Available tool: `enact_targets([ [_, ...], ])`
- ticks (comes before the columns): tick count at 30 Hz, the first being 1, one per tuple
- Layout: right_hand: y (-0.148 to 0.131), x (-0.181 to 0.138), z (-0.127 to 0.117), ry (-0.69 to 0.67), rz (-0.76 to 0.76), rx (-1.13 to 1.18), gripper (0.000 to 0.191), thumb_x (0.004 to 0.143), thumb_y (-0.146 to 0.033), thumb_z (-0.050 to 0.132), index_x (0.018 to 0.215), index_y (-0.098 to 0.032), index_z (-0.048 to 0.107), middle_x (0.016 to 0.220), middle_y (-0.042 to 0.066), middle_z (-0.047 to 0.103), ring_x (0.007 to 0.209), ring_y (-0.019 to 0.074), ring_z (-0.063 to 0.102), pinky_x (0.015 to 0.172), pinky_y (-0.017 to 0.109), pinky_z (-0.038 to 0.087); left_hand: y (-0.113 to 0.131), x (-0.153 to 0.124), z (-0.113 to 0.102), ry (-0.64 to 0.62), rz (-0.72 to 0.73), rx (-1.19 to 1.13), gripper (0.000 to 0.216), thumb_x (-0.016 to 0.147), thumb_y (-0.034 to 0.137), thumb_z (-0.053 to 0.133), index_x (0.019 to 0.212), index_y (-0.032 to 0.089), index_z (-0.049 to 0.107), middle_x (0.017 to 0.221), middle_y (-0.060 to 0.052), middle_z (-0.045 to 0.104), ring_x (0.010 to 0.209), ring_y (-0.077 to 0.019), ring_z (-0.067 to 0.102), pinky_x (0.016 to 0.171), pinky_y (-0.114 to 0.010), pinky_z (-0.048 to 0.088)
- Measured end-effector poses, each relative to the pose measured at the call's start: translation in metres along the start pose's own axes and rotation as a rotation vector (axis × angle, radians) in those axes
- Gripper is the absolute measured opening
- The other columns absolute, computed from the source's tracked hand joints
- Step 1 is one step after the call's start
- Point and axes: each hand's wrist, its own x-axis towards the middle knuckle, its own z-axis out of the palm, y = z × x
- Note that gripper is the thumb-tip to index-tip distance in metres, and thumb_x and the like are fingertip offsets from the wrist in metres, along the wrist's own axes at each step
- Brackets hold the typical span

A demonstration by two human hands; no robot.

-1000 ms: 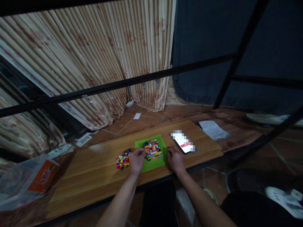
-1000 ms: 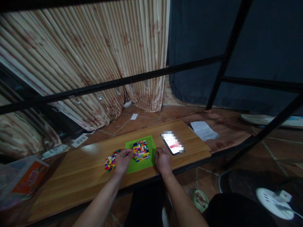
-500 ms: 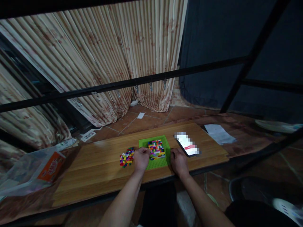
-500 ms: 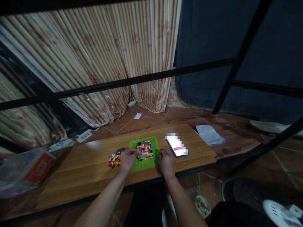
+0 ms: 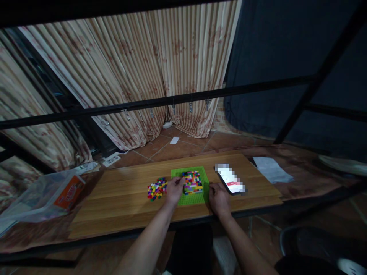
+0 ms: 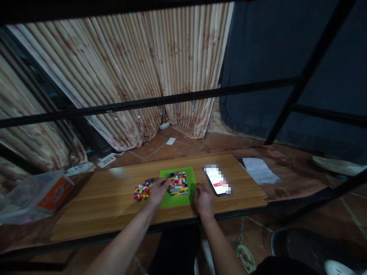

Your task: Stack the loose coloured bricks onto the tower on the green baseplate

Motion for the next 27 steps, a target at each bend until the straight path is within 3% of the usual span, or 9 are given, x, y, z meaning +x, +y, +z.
enact_targets([
  [10, 0.001, 0.000, -0.003, -0.016, 0.006, 0.017, 0.028, 0.087, -0.022, 0.040, 0.089, -0.017, 0.068, 0.090, 0.011, 0.067, 0.085, 0.0219, 0.061, 0.077, 0.030, 0.045, 0.000, -0.001, 0.013, 0.083, -0.060, -0.037, 0.012, 0.075, 0.026, 0.062, 0.076, 0.016, 0.070, 0.069, -0.001, 0.069, 0.066, -0.0116, 0.062, 0.061, -0.021, 0.045],
  [15, 0.007, 0.000, -0.001, -0.019, -0.025, -0.003, 0.030, 0.086, -0.025, 0.040, 0.088, -0.016, 0.068, 0.090, 0.012, 0.067, 0.084, 0.0232, 0.061, 0.077, 0.032, 0.045, 0.006, -0.006, 0.010, 0.108, -0.049, -0.029, 0.011, 0.077, 0.025, 0.063, 0.077, 0.017, 0.070, 0.070, 0.000, 0.070, 0.067, -0.0116, 0.063, 0.064, -0.022, 0.047],
  [19, 0.010, 0.000, 0.001, -0.020, -0.031, -0.005, 0.030, 0.086, -0.026, 0.040, 0.088, -0.016, 0.068, 0.089, 0.012, 0.067, 0.083, 0.0230, 0.061, 0.076, 0.032, 0.045, 0.001, -0.018, -0.006, 0.137, 0.067, 0.113, 0.015, 0.083, 0.022, 0.057, 0.088, 0.018, 0.070, 0.084, -0.003, 0.073, 0.078, -0.0131, 0.066, 0.075, -0.025, 0.051],
  [23, 0.011, 0.000, 0.002, -0.026, -0.019, -0.013, 0.030, 0.086, -0.027, 0.040, 0.087, -0.016, 0.068, 0.089, 0.012, 0.067, 0.081, 0.0227, 0.061, 0.074, 0.032, 0.045, -0.021, -0.035, -0.035, 0.121, 0.139, 0.256, 0.025, 0.080, 0.009, 0.052, 0.098, 0.017, 0.068, 0.094, -0.006, 0.072, 0.084, -0.0145, 0.066, 0.080, -0.028, 0.052],
  [27, 0.009, -0.001, 0.001, 0.006, -0.023, -0.004, 0.029, 0.086, -0.027, 0.041, 0.086, -0.017, 0.068, 0.090, 0.011, 0.068, 0.082, 0.0224, 0.061, 0.074, 0.031, 0.045, -0.041, -0.046, -0.061, 0.109, 0.270, 0.426, 0.029, 0.080, 0.006, 0.048, 0.096, 0.018, 0.069, 0.098, -0.007, 0.070, 0.090, -0.0159, 0.065, 0.085, -0.030, 0.052],
])
